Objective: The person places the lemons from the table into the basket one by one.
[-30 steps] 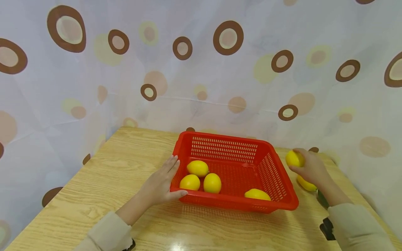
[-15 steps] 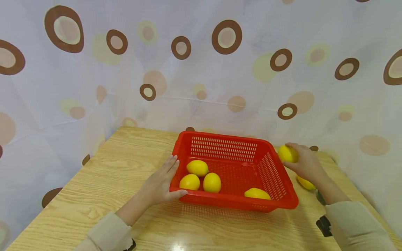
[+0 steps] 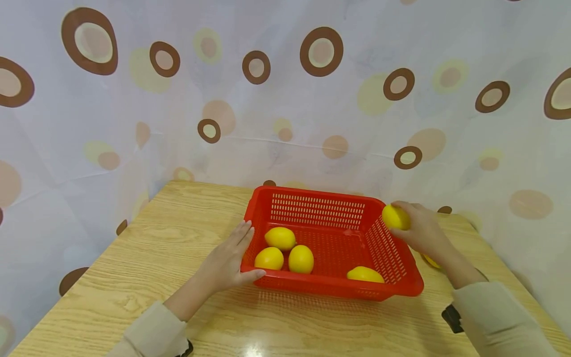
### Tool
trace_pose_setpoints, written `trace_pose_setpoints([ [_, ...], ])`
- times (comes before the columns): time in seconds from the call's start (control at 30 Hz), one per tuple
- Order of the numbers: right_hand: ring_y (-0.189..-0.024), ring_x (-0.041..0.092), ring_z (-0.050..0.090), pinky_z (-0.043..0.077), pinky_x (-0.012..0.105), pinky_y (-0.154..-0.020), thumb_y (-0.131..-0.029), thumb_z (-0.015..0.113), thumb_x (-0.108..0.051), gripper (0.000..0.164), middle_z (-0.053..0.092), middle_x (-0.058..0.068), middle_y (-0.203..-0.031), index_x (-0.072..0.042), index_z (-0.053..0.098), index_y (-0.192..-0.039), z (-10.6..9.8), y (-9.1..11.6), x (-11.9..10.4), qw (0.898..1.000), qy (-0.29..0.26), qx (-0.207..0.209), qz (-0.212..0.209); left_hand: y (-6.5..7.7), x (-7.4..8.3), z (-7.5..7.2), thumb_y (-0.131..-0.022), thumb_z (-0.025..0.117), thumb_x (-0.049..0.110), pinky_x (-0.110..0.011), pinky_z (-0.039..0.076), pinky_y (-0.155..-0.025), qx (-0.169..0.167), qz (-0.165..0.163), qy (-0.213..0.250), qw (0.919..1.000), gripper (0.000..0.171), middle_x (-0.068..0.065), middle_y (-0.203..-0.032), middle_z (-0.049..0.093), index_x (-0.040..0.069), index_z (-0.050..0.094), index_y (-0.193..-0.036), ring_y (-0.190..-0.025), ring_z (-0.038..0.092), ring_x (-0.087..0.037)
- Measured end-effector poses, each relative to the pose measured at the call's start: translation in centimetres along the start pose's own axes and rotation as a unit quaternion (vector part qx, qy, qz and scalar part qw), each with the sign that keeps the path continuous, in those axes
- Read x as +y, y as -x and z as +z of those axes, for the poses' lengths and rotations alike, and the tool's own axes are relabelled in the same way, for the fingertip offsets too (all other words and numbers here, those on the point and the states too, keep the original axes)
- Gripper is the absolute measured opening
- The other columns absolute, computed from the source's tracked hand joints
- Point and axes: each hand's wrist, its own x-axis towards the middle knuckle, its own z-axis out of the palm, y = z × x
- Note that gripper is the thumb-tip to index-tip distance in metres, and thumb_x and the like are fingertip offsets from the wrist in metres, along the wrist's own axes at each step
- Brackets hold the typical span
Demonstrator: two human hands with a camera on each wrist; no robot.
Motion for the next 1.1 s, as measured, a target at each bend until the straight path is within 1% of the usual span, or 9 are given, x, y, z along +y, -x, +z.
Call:
trace_pose_setpoints([
  [0.1,-0.098,0.042,0.048,0.049,0.056,-0.083,-0.082,0.065,-0.011,0.055,0.046,0.033,-0.122,0.005,0.043,-0.130,0.2,0.0,-0.5,1.000,-0.010,-0.019,0.003,0.0,0.0,0.0,-0.086,0.036,0.070,-0.042,0.043,-0.101,-0.003,-0.002,0.003,1.0000,0.094,-0.025,-0.145,0.036,-0.010,0.040,-0.135,-0.137,0.030,-0.037],
  [0.17,-0.097,0.042,0.049,0.050,0.055,-0.082,-0.082,0.065,-0.010,0.055,0.045,0.033,-0.123,0.005,0.043,-0.130,0.4,-0.1,-0.8,1.000,-0.011,-0.027,-0.003,0.0,0.0,0.0,-0.085,0.037,0.069,-0.042,0.042,-0.101,-0.005,-0.004,0.004,1.0000,0.093,-0.025,-0.145,0.035,-0.010,0.039,-0.135,-0.137,0.030,-0.037],
  [0.37,-0.094,0.039,0.051,0.052,0.050,-0.077,-0.080,0.067,-0.009,0.054,0.049,0.033,-0.120,0.006,0.046,-0.128,1.2,-0.1,-1.4,0.998,0.005,-0.034,-0.046,0.0,0.0,-0.1,-0.086,0.033,0.071,-0.042,0.042,-0.102,-0.007,-0.004,0.005,1.0000,0.095,-0.025,-0.145,0.034,-0.010,0.038,-0.135,-0.138,0.029,-0.037],
  [0.53,-0.091,0.034,0.050,0.053,0.044,-0.073,-0.079,0.068,-0.009,0.052,0.052,0.028,-0.115,0.004,0.049,-0.126,1.8,-0.1,-1.8,0.997,0.005,-0.049,-0.065,0.1,0.1,-0.2,-0.086,0.032,0.071,-0.042,0.042,-0.102,-0.006,-0.004,0.006,1.0000,0.096,-0.025,-0.145,0.034,-0.010,0.038,-0.136,-0.138,0.029,-0.037],
  [0.63,-0.093,0.034,0.052,0.054,0.046,-0.076,-0.079,0.069,-0.009,0.052,0.054,0.026,-0.115,0.003,0.050,-0.126,2.0,0.0,-2.0,0.996,0.002,-0.060,-0.066,0.0,0.1,-0.1,-0.086,0.033,0.071,-0.043,0.042,-0.102,-0.004,-0.003,0.005,1.0000,0.095,-0.025,-0.145,0.035,-0.010,0.039,-0.135,-0.137,0.029,-0.037],
  [0.87,-0.097,0.036,0.052,0.052,0.052,-0.082,-0.078,0.069,-0.009,0.052,0.054,0.027,-0.118,0.002,0.050,-0.125,2.6,0.0,-2.0,0.995,0.005,-0.075,-0.069,0.0,0.0,-0.1,-0.085,0.046,0.063,-0.043,0.041,-0.103,-0.007,-0.006,0.005,0.9999,0.089,-0.024,-0.145,0.036,-0.009,0.040,-0.135,-0.138,0.029,-0.037],
  [1.1,-0.106,0.040,0.051,0.048,0.057,-0.088,-0.079,0.069,-0.009,0.053,0.051,0.027,-0.124,0.001,0.049,-0.127,3.2,0.0,-1.8,0.993,0.000,-0.099,-0.070,-0.1,-0.1,0.1,-0.086,0.037,0.069,-0.042,0.043,-0.101,0.000,-0.001,0.003,1.0000,0.093,-0.025,-0.144,0.036,-0.010,0.040,-0.135,-0.137,0.031,-0.037],
])
